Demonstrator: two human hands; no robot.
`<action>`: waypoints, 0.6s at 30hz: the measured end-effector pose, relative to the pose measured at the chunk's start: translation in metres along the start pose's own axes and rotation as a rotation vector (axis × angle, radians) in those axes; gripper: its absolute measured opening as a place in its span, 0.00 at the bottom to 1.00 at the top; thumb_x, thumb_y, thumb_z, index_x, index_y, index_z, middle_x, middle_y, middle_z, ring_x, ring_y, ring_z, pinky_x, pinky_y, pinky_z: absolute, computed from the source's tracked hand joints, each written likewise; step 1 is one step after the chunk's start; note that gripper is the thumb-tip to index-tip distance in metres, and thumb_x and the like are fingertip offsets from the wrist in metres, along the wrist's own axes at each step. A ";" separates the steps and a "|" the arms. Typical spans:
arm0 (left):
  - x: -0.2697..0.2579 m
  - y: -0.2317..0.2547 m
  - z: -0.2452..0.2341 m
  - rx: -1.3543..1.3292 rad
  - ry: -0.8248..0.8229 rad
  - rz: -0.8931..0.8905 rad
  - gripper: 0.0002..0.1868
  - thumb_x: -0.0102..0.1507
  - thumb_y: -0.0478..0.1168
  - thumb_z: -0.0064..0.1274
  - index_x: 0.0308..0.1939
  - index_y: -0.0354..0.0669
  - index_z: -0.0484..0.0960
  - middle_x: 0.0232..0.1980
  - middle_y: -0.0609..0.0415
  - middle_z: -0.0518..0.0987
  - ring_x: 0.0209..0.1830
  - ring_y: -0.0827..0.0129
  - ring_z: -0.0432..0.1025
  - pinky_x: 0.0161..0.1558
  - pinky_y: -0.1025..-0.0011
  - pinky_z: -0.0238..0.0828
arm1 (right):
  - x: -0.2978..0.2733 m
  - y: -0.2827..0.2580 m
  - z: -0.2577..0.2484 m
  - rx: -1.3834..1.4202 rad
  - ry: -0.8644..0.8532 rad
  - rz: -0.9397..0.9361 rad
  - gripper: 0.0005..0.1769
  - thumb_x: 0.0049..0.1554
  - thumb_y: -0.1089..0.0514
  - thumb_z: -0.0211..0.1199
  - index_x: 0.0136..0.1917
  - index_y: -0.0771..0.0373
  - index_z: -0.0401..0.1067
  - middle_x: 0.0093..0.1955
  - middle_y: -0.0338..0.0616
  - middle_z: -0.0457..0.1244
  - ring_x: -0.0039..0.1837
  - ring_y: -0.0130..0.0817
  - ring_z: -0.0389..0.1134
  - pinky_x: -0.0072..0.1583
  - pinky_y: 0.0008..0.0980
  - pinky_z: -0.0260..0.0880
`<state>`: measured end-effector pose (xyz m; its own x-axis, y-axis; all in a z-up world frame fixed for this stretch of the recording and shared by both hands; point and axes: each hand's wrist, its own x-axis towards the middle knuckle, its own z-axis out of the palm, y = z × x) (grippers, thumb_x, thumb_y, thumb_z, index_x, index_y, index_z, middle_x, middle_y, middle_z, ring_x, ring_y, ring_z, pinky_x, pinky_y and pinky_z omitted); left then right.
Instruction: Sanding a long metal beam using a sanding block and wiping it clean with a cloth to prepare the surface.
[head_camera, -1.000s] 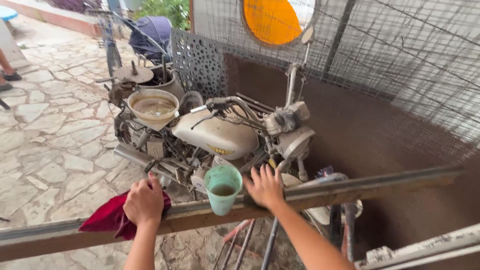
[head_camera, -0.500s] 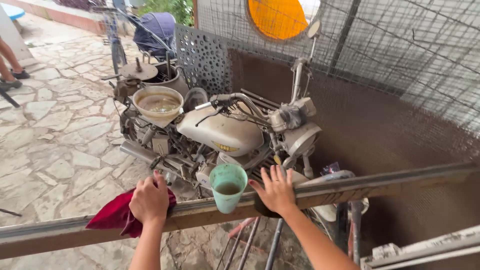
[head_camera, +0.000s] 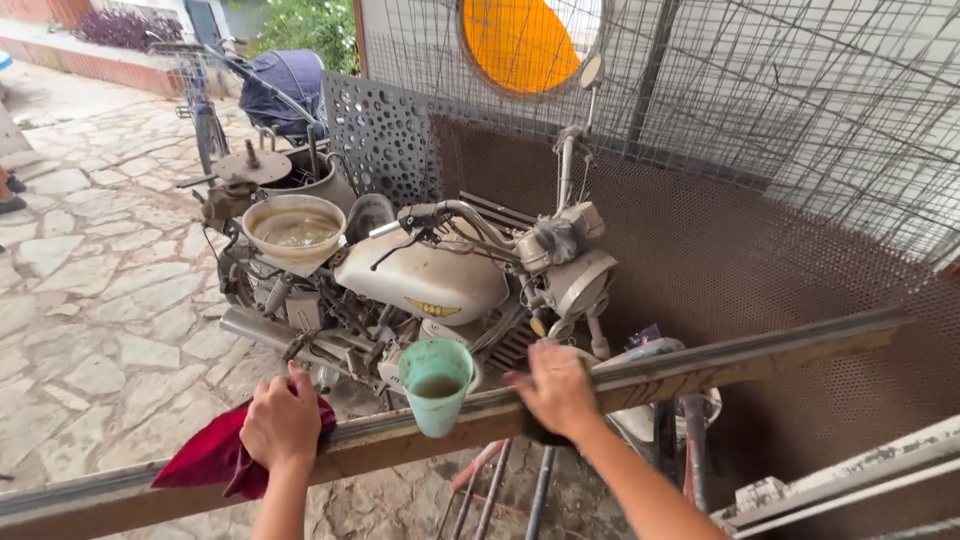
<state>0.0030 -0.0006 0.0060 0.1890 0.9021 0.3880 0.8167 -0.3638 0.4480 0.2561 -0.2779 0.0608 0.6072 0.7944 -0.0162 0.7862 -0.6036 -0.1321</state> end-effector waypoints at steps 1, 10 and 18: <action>0.000 -0.001 0.001 -0.003 0.007 0.009 0.32 0.77 0.57 0.33 0.35 0.43 0.86 0.37 0.49 0.84 0.25 0.59 0.77 0.21 0.66 0.69 | -0.004 0.014 -0.004 -0.027 0.154 0.025 0.48 0.53 0.20 0.17 0.59 0.61 0.54 0.62 0.47 0.51 0.66 0.41 0.49 0.70 0.45 0.47; -0.001 -0.002 -0.002 -0.009 0.001 0.018 0.34 0.78 0.56 0.30 0.33 0.42 0.86 0.34 0.49 0.83 0.23 0.62 0.75 0.19 0.70 0.65 | 0.019 -0.003 -0.006 0.028 -0.034 0.160 0.51 0.54 0.19 0.20 0.55 0.66 0.61 0.63 0.53 0.54 0.63 0.44 0.54 0.60 0.43 0.51; 0.000 -0.003 0.001 0.026 0.004 0.013 0.32 0.77 0.56 0.31 0.33 0.43 0.85 0.37 0.50 0.84 0.27 0.58 0.77 0.22 0.65 0.69 | 0.013 0.070 -0.014 -0.114 0.036 0.234 0.53 0.54 0.21 0.12 0.72 0.53 0.57 0.79 0.48 0.45 0.79 0.45 0.45 0.79 0.51 0.37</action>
<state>0.0006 0.0003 0.0039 0.1976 0.8964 0.3967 0.8281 -0.3692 0.4218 0.3205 -0.3104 0.0656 0.7764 0.6303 0.0021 0.6302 -0.7763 -0.0162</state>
